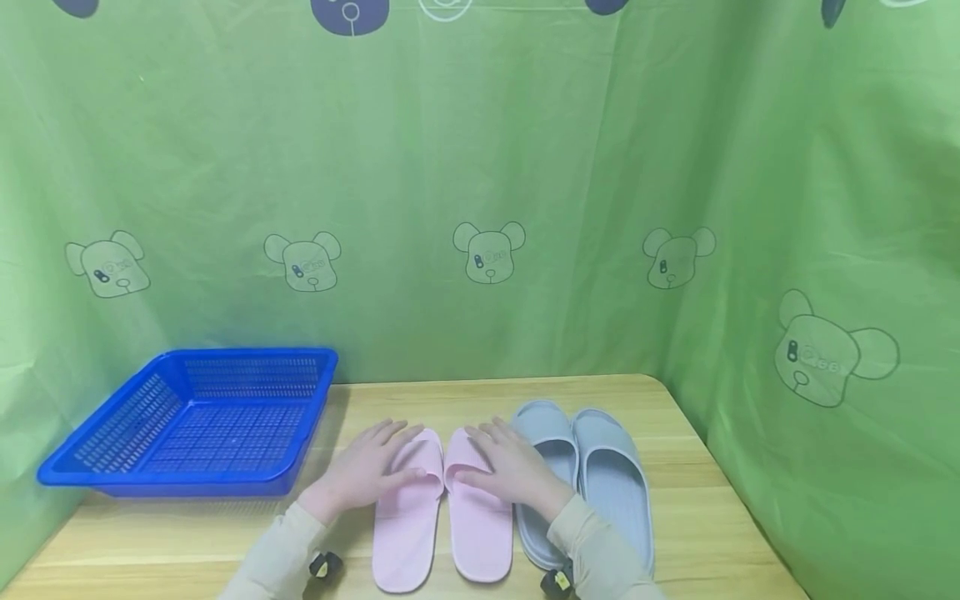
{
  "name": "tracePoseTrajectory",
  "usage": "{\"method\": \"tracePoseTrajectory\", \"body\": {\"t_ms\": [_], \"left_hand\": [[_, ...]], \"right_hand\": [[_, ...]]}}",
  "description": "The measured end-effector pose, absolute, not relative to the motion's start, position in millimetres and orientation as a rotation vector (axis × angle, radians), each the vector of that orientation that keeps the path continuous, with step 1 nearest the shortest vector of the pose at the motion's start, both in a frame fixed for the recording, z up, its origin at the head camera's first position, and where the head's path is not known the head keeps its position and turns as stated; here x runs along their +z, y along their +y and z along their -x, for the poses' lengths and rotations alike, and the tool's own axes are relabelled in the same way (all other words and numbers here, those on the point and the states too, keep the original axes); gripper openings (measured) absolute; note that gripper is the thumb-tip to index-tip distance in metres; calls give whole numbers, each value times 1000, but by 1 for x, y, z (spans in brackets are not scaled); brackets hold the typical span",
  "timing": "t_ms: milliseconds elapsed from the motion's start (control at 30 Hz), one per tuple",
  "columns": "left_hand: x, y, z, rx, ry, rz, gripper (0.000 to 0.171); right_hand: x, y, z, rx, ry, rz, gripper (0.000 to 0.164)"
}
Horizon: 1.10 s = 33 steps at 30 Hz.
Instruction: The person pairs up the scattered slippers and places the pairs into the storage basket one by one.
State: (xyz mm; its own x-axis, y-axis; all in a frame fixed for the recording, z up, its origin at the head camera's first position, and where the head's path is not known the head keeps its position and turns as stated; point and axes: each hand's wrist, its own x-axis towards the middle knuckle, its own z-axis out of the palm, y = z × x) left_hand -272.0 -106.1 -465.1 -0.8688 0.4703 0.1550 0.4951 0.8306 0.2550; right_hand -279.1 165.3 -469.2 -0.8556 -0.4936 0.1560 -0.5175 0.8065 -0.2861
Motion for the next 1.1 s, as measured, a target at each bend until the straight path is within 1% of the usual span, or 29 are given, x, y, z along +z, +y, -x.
{"method": "tracePoseTrajectory", "body": {"t_ms": [500, 1100], "left_hand": [[-471, -105, 272, -508, -2942, 832, 76], [-477, -108, 274, -447, -2892, 884, 72]], "right_hand": [[-476, 158, 280, 497, -2924, -806, 76], [-478, 156, 280, 532, -2936, -783, 76]]}}
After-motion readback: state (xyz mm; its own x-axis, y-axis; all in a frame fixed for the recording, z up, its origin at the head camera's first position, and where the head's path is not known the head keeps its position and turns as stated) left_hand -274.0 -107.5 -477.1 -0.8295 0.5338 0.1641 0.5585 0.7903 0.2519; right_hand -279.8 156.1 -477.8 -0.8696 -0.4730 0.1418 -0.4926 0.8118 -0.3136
